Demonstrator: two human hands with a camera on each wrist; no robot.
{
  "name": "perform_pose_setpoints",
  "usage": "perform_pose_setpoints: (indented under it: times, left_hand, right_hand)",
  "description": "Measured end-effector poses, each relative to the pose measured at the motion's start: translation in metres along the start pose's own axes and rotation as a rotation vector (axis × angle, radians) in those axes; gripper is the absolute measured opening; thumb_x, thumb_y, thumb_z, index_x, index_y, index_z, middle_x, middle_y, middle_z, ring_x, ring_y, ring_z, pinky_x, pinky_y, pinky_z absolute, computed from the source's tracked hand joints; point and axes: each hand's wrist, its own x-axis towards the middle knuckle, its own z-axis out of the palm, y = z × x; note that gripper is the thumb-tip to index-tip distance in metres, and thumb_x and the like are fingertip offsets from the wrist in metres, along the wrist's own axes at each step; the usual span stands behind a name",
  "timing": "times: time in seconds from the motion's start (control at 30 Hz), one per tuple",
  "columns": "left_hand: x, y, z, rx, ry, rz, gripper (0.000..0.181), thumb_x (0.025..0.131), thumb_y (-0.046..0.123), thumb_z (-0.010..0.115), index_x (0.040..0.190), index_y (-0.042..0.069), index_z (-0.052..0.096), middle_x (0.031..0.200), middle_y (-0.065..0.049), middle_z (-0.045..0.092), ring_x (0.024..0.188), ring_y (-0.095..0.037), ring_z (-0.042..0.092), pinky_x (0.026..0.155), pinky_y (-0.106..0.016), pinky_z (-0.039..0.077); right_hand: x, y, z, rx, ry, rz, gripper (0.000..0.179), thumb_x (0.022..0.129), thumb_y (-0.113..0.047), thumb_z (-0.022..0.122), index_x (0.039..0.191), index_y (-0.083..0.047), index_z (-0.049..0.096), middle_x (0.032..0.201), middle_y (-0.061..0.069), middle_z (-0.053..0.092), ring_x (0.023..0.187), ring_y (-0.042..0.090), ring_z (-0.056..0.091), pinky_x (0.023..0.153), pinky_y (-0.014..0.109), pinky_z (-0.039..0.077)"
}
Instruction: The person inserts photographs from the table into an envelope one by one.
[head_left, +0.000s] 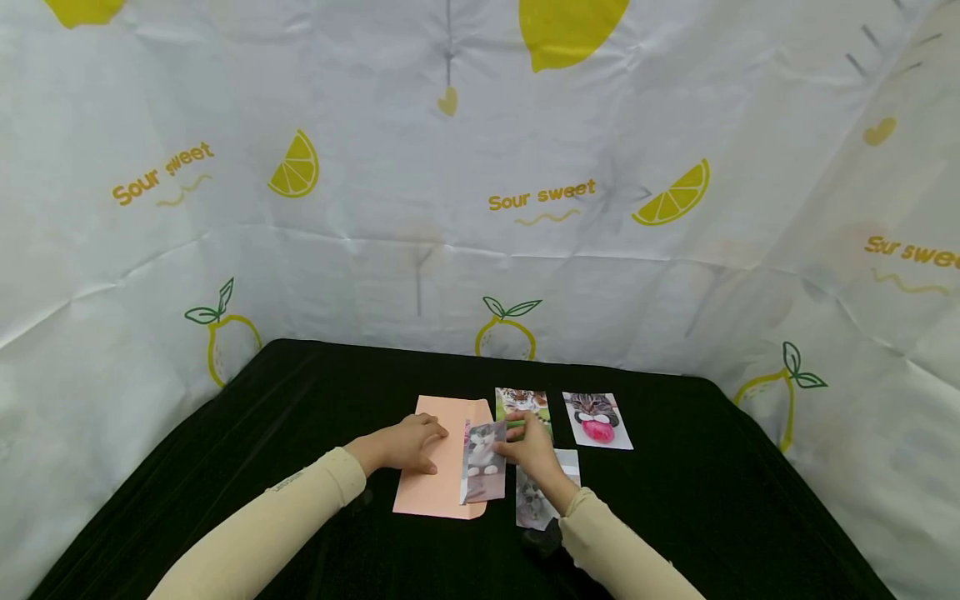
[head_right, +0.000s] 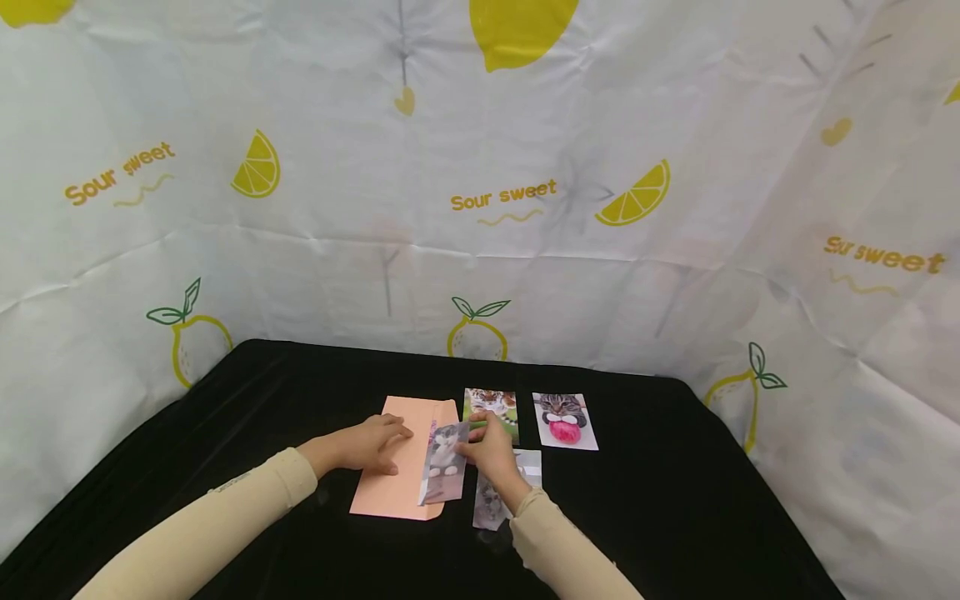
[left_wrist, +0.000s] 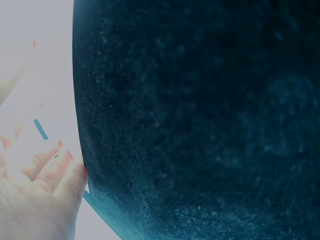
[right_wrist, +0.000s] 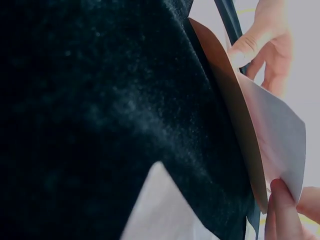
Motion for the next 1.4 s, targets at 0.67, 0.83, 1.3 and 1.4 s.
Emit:
perform_pose_setpoints:
  times: [0.67,0.83,1.3,1.4]
  left_hand:
    - [0.000,-0.001,0.000,-0.009,0.003,-0.001,0.057,0.084,0.035,0.075,0.134,0.017,0.055,0.151,-0.012,0.038,0.140,-0.033,0.032,0.111,-0.051,0.034]
    - [-0.001,-0.002,0.000,-0.009,-0.001,0.001,0.057,0.084,0.035,0.075,0.135,0.017,0.055,0.151,-0.012,0.037,0.141,-0.033,0.032,0.112,-0.051,0.034]
    - [-0.002,-0.002,-0.001,-0.021,-0.009,0.004,0.058,0.084,0.035,0.075,0.135,0.017,0.054,0.152,-0.012,0.036,0.142,-0.034,0.029,0.112,-0.051,0.034]
    - [-0.001,-0.002,-0.001,-0.019,-0.011,0.006,0.057,0.084,0.034,0.075,0.135,0.017,0.054,0.152,-0.013,0.036,0.142,-0.034,0.030,0.112,-0.051,0.034]
  right_hand:
    - [-0.005,0.003,0.003,-0.081,-0.016,0.006,0.045,0.083,0.002,0.071,0.123,0.001,0.053,0.081,0.007,0.057,0.063,0.012,0.052,0.057,0.027,0.052]
    - [-0.011,0.000,0.001,-0.033,-0.061,0.016,0.043,0.091,0.002,0.060,0.132,0.005,0.048,0.088,0.011,0.060,0.070,0.013,0.056,0.059,0.027,0.053]
    - [-0.013,0.000,0.004,0.018,-0.075,0.031,0.043,0.093,0.007,0.055,0.135,0.008,0.046,0.085,0.011,0.057,0.066,0.011,0.051,0.055,0.022,0.047]
    - [-0.012,0.000,0.005,0.017,-0.077,0.036,0.043,0.093,0.006,0.055,0.134,0.008,0.046,0.084,0.010,0.056,0.066,0.011,0.050,0.055,0.021,0.046]
